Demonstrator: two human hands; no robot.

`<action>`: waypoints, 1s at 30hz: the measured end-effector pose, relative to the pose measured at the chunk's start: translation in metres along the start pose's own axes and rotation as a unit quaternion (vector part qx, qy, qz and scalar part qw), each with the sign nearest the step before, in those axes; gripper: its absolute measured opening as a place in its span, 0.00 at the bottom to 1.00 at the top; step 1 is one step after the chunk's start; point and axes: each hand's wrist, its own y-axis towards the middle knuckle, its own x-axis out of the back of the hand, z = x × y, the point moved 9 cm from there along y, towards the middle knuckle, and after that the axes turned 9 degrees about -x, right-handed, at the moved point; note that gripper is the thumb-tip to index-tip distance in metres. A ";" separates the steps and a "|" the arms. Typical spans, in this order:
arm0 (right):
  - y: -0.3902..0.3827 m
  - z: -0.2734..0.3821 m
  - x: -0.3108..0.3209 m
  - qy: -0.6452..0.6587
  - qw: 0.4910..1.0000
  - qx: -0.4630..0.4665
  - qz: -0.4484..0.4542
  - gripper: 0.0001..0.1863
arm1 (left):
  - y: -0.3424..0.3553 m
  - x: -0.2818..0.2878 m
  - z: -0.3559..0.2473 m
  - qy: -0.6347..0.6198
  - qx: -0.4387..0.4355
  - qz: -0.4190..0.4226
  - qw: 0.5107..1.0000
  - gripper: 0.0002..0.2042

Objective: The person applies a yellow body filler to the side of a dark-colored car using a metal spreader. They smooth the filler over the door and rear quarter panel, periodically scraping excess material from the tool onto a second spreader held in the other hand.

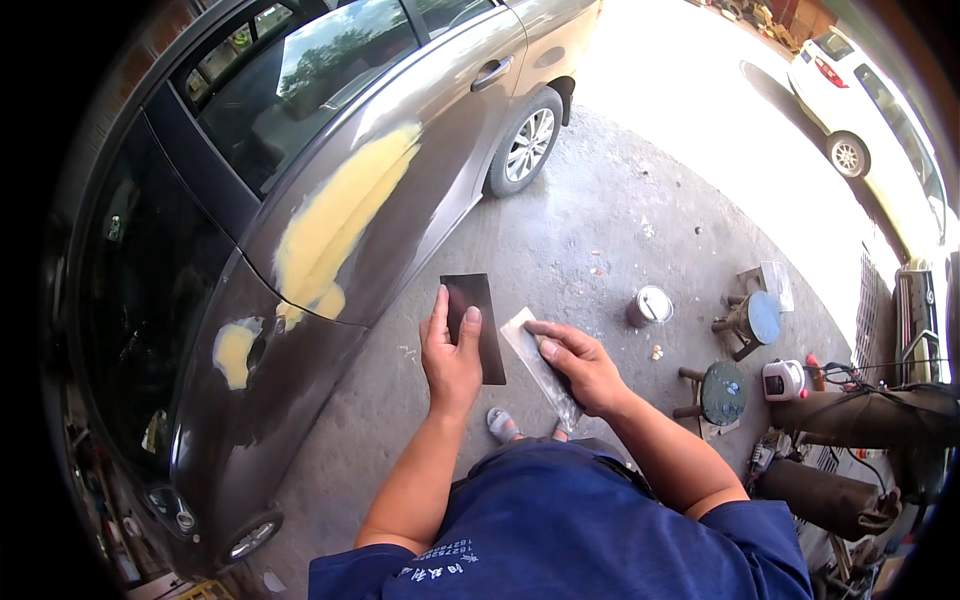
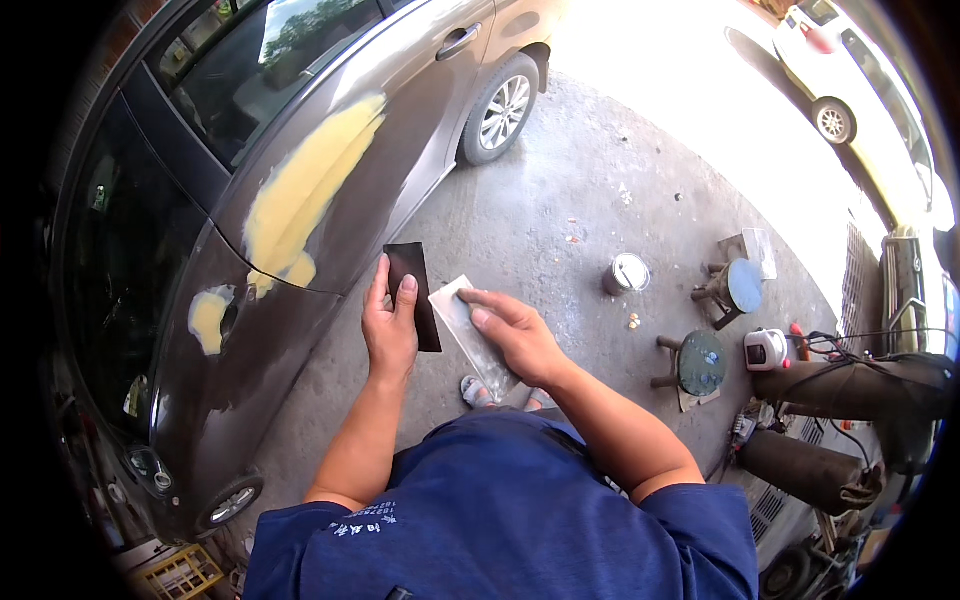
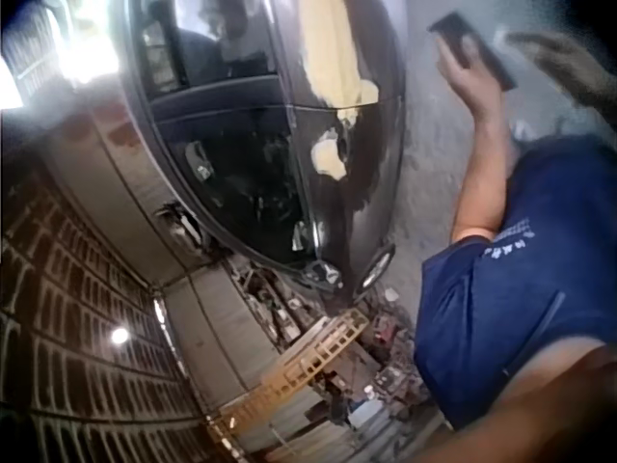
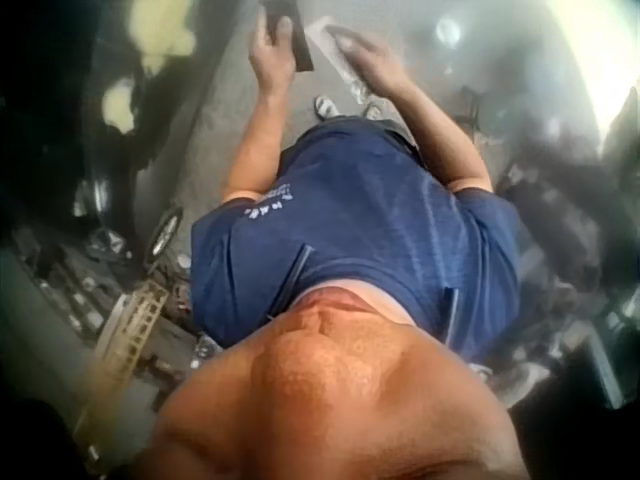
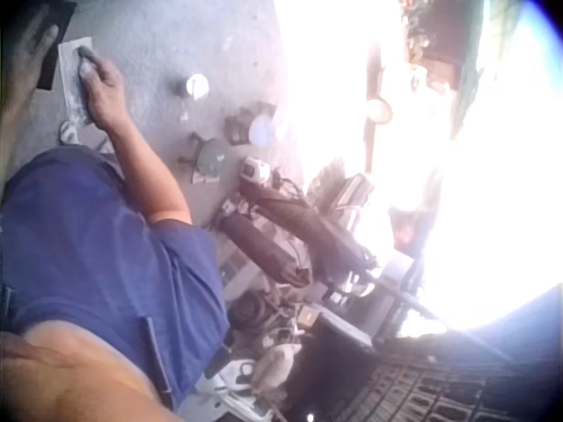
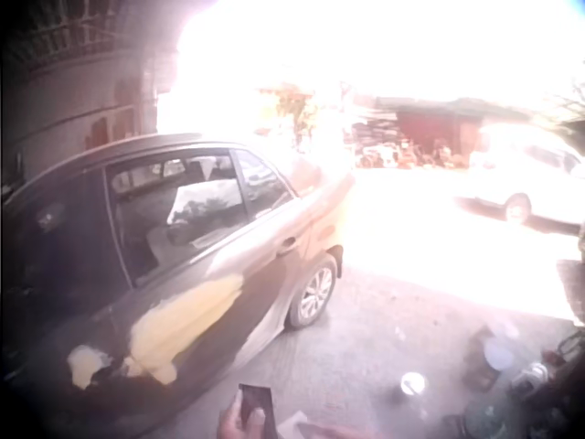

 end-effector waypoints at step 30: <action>0.041 -0.014 -0.016 -0.306 0.932 0.079 -0.177 0.12 | 0.043 0.027 0.052 -0.631 0.165 0.106 0.751 0.30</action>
